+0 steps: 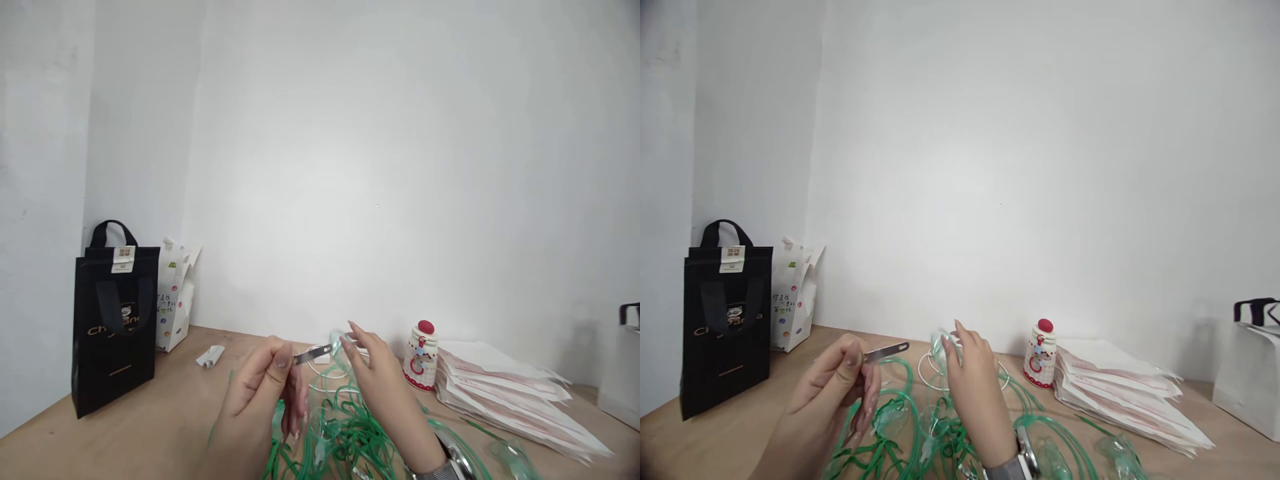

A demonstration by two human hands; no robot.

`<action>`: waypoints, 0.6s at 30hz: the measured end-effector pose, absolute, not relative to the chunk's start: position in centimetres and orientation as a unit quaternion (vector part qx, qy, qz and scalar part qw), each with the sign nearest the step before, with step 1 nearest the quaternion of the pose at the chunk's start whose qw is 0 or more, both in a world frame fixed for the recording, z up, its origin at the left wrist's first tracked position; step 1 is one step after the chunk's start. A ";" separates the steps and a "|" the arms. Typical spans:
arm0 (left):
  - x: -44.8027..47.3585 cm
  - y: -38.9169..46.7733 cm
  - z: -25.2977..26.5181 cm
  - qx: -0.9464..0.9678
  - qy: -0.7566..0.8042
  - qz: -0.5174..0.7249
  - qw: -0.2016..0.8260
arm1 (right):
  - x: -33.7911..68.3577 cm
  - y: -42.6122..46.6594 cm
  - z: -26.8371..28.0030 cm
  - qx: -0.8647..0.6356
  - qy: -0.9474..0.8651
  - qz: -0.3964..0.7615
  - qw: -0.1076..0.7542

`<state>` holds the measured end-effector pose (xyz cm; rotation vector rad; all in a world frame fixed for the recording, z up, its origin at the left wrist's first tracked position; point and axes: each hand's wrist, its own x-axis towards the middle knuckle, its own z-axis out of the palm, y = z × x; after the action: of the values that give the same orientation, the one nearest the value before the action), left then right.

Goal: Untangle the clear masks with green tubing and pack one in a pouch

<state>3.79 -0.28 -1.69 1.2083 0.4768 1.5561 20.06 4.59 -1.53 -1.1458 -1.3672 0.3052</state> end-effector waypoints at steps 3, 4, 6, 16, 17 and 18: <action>3.4 -0.6 -1.4 0.496 0.174 0.634 0.567 | 20.2 3.6 -1.0 -0.463 -0.607 0.167 0.624; 3.4 -0.8 -1.3 0.498 0.171 0.626 0.575 | 20.0 2.8 -0.7 -0.433 -0.622 0.198 0.621; 3.6 -1.1 -1.2 0.505 0.184 0.613 0.579 | 19.3 0.9 -0.1 -0.368 -0.654 0.279 0.599; 4.0 -2.5 -0.7 0.523 0.246 0.585 0.569 | 16.5 -2.2 0.1 -0.285 -0.624 0.412 0.600; 4.0 -2.5 -0.7 0.526 0.250 0.591 0.559 | 16.5 -2.1 0.0 -0.283 -0.624 0.416 0.598; 3.9 -2.6 -0.6 0.530 0.256 0.595 0.548 | 16.4 -2.0 0.0 -0.281 -0.624 0.420 0.596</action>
<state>3.93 -2.63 -0.63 1.2554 0.6058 1.4097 16.42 -2.01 -0.03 -0.6527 -1.4497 0.9741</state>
